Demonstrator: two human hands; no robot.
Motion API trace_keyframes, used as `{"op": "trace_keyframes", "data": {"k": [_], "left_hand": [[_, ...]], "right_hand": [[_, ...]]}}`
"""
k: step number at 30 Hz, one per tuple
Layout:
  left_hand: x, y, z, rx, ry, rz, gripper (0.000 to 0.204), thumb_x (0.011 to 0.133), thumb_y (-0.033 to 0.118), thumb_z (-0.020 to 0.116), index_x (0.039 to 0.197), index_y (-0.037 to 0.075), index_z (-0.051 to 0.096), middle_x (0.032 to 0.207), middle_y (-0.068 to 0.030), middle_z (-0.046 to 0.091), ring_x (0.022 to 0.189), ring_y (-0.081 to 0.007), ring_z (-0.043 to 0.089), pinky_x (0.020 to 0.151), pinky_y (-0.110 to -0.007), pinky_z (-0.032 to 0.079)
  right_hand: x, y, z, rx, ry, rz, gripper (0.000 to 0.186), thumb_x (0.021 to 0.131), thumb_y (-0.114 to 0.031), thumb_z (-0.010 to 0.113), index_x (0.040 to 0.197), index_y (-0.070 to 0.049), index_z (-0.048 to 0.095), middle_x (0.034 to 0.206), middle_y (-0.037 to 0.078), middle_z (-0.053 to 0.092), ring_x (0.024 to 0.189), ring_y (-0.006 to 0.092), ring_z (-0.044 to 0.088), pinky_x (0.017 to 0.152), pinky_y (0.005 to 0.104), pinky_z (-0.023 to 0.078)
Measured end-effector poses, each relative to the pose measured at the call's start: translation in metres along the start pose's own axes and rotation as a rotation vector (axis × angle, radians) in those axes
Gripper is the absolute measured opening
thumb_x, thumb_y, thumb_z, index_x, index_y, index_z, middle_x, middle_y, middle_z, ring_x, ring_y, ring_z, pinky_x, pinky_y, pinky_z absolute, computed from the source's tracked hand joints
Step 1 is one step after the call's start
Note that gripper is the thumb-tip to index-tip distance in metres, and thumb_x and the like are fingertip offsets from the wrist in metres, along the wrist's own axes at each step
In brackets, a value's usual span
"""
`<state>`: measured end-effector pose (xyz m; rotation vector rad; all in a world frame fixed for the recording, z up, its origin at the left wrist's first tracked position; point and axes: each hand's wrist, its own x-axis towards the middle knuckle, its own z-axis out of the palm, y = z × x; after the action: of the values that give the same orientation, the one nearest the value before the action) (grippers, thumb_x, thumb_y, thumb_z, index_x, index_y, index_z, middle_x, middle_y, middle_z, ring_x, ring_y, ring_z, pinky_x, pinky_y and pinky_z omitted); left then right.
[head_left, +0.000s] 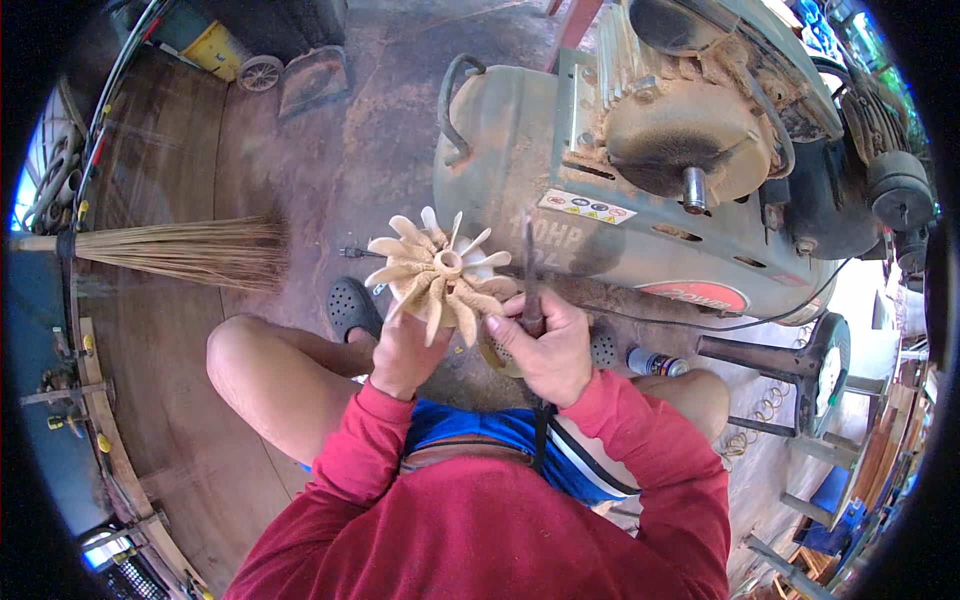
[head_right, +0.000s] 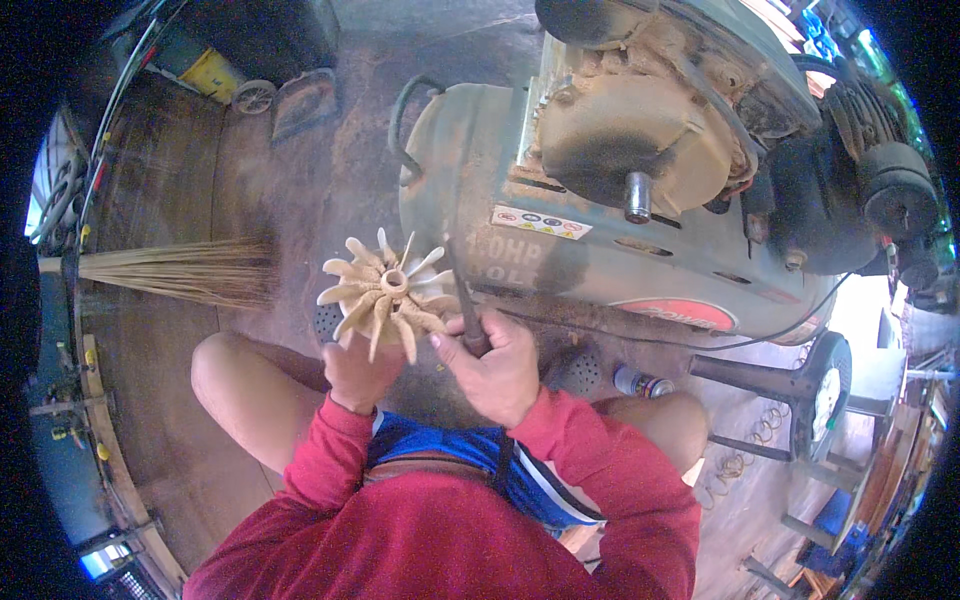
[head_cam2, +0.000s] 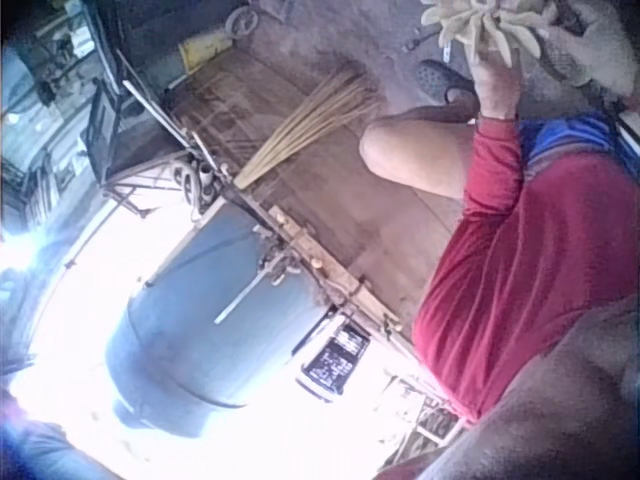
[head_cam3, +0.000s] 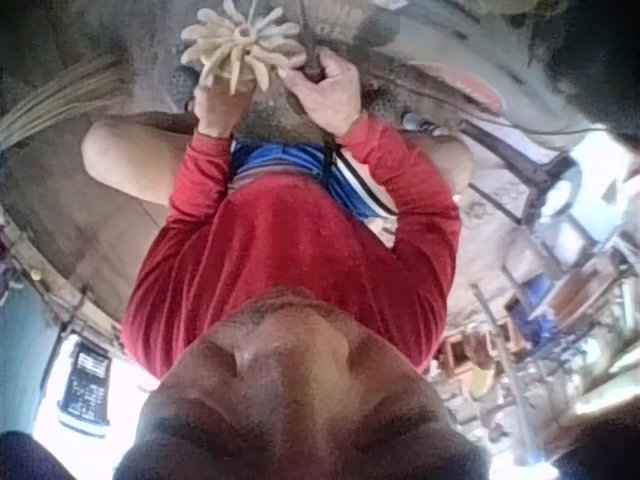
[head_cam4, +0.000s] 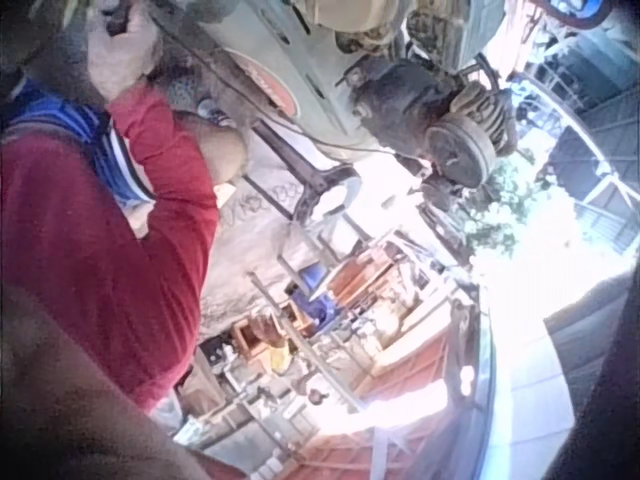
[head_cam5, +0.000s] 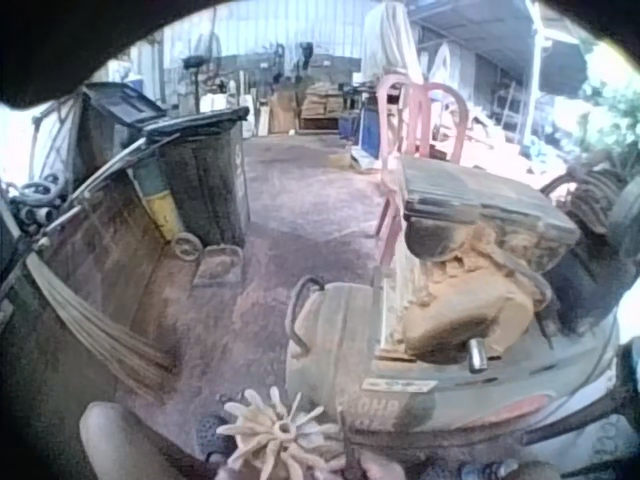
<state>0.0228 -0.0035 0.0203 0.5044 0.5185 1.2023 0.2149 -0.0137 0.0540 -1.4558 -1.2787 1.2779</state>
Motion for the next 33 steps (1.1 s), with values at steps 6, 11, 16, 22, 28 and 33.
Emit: {"op": "trace_keyframes", "data": {"k": [6, 11, 16, 22, 28, 33], "left_hand": [[0.012, -0.011, -0.007, 0.268, 0.066, 0.182, 0.097, 0.092, 0.075, 0.054, 0.161, 0.010, 0.032, 0.159, -0.0190, 0.043, 0.145, -0.0405, 0.045, 0.117, -0.058, 0.041], [0.029, -0.007, -0.002, -0.066, 0.085, 0.158, 0.093, 0.088, 0.070, 0.067, 0.156, 0.014, 0.037, 0.152, -0.0135, 0.048, 0.141, -0.0382, 0.049, 0.111, -0.062, 0.048], [0.055, 0.025, -0.026, -0.279, 0.306, 0.099, 0.059, 0.091, 0.058, 0.067, 0.129, 0.014, 0.055, 0.118, -0.0142, 0.061, 0.113, -0.0364, 0.062, 0.097, -0.062, 0.054], [0.083, 0.036, -0.045, -0.480, 0.520, 0.037, 0.050, 0.091, 0.058, 0.063, 0.115, 0.014, 0.059, 0.109, -0.0145, 0.061, 0.097, -0.0397, 0.061, 0.089, -0.058, 0.051], [0.095, 0.026, -0.046, -0.254, 0.438, -0.065, 0.057, 0.088, 0.059, 0.068, 0.114, 0.010, 0.055, 0.091, -0.0118, 0.055, 0.079, -0.0287, 0.058, 0.075, -0.048, 0.055], [0.105, 0.030, -0.037, -0.091, 0.545, -0.012, 0.049, 0.091, 0.057, 0.066, 0.118, 0.016, 0.060, 0.104, -0.0058, 0.063, 0.092, -0.0249, 0.065, 0.082, -0.050, 0.055]], "right_hand": [[0.005, -0.002, 0.012, 0.028, -0.110, 0.083, 0.024, 0.087, -0.018, 0.086, 0.098, -0.004, 0.071, 0.074, -0.003, 0.065, 0.067, 0.0041, 0.054, 0.061, 0.0251, 0.047], [0.008, -0.009, 0.012, 0.254, -0.224, 0.235, 0.024, 0.091, -0.015, 0.082, 0.104, -0.002, 0.068, 0.076, -0.004, 0.064, 0.065, 0.0036, 0.054, 0.057, 0.0223, 0.044], [0.007, -0.022, -0.002, 0.209, -0.265, 0.103, 0.032, 0.096, -0.011, 0.072, 0.125, 0.001, 0.066, 0.085, -0.002, 0.069, 0.070, 0.0059, 0.058, 0.065, 0.0254, 0.051], [-0.004, -0.016, -0.046, -0.227, -0.401, -0.105, 0.048, 0.103, -0.009, 0.059, 0.149, -0.001, 0.052, 0.103, 0.010, 0.074, 0.068, 0.0128, 0.067, 0.066, 0.0280, 0.055], [-0.010, -0.021, -0.045, -0.061, -0.400, 0.198, 0.047, 0.105, -0.016, 0.057, 0.151, -0.003, 0.051, 0.094, 0.012, 0.075, 0.064, 0.0159, 0.068, 0.068, 0.0323, 0.056], [-0.009, -0.019, -0.049, -0.316, -0.477, 0.087, 0.051, 0.101, -0.008, 0.060, 0.151, -0.003, 0.050, 0.096, 0.009, 0.072, 0.073, 0.0149, 0.070, 0.070, 0.0312, 0.055]]}}
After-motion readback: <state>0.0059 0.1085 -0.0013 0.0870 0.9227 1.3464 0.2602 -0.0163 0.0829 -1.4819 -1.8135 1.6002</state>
